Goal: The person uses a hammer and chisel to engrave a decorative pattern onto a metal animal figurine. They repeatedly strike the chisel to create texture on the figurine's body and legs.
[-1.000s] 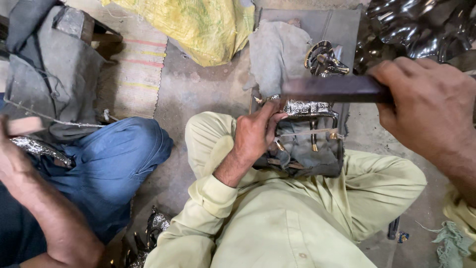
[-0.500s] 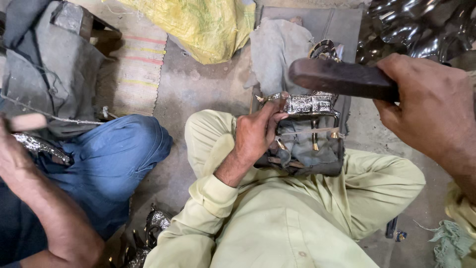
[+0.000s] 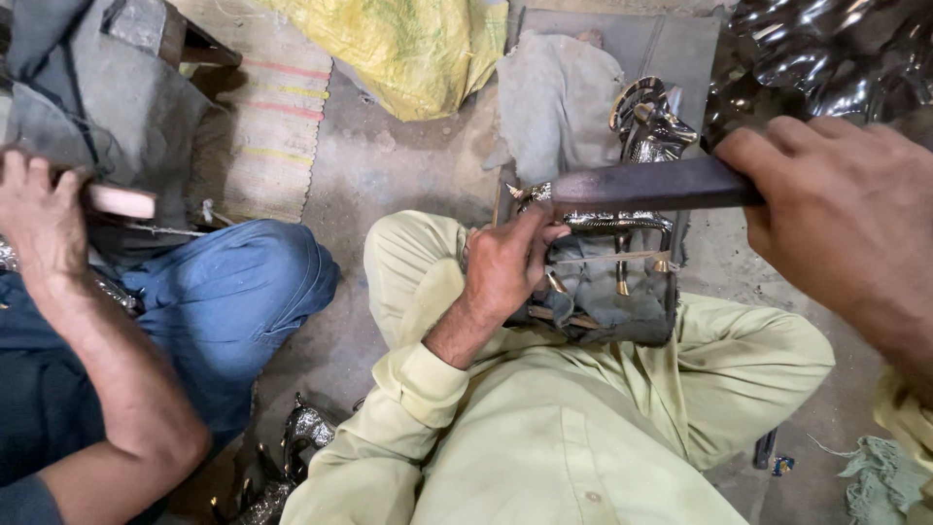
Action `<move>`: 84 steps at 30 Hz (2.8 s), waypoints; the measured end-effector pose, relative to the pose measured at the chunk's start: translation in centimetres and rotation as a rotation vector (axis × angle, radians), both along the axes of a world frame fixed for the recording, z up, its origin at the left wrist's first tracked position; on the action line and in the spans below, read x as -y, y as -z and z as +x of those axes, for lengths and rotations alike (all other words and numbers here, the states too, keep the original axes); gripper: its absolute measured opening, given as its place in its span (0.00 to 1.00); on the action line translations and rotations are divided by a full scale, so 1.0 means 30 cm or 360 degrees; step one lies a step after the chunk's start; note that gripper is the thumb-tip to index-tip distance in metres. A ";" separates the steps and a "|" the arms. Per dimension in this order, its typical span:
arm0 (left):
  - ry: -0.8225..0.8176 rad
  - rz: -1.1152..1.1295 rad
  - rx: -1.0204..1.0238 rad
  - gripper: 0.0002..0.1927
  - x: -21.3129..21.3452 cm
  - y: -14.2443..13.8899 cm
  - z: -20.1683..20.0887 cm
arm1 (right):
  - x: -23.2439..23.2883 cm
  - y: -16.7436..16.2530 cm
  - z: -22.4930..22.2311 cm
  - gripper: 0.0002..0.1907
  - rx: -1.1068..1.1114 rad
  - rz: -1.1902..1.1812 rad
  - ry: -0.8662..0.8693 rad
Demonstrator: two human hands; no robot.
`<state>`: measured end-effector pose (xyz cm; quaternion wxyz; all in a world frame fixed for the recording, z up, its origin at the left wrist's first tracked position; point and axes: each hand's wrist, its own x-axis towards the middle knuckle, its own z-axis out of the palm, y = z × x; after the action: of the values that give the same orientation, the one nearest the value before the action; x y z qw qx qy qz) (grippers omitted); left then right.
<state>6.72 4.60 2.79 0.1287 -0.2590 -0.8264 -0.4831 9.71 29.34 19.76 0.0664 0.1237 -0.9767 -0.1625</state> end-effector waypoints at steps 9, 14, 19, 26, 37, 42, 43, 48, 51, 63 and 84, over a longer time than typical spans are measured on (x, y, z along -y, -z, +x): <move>-0.0047 -0.0021 0.0069 0.13 0.005 0.004 0.006 | 0.007 -0.009 -0.009 0.16 -0.0082 -0.0259 -0.0067; -0.0085 -0.0083 -0.0002 0.15 0.012 0.030 0.017 | 0.023 -0.013 -0.016 0.18 -0.0012 -0.0240 -0.0012; -0.0036 0.0080 -0.0024 0.13 0.017 0.054 0.028 | 0.039 -0.029 -0.014 0.13 0.0094 -0.0609 0.0265; -0.0074 0.0053 0.0019 0.15 0.017 0.059 0.034 | 0.046 -0.025 -0.014 0.16 0.0079 -0.0169 0.0114; -0.0101 -0.0002 0.0065 0.17 0.036 0.069 0.040 | 0.067 -0.020 -0.028 0.16 0.0169 -0.0651 0.0452; -0.0112 0.0015 0.0055 0.17 0.037 0.077 0.041 | 0.068 -0.015 -0.034 0.17 0.0147 -0.0387 0.0293; -0.0106 0.0013 0.0044 0.17 0.037 0.077 0.041 | 0.066 -0.012 -0.034 0.16 0.0196 -0.0658 0.0417; -0.0073 0.0517 0.0575 0.11 0.049 0.088 0.028 | 0.027 0.048 -0.032 0.22 0.0261 0.0384 0.0092; -0.0206 0.0888 0.0746 0.13 0.097 0.103 -0.016 | -0.042 0.137 -0.013 0.19 0.0565 0.0150 0.0442; 0.0315 0.0919 0.1107 0.17 0.054 0.064 -0.128 | -0.157 0.706 0.352 0.16 0.0351 -0.2709 0.1005; 0.0752 0.0010 0.0139 0.19 -0.374 -0.034 -0.172 | -0.354 0.370 0.244 0.21 0.0103 -0.1653 0.0788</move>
<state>1.54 15.81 3.80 -0.0229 -0.4234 -0.7462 -0.5132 17.02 39.98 8.65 0.0484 -0.1526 -0.9297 0.3317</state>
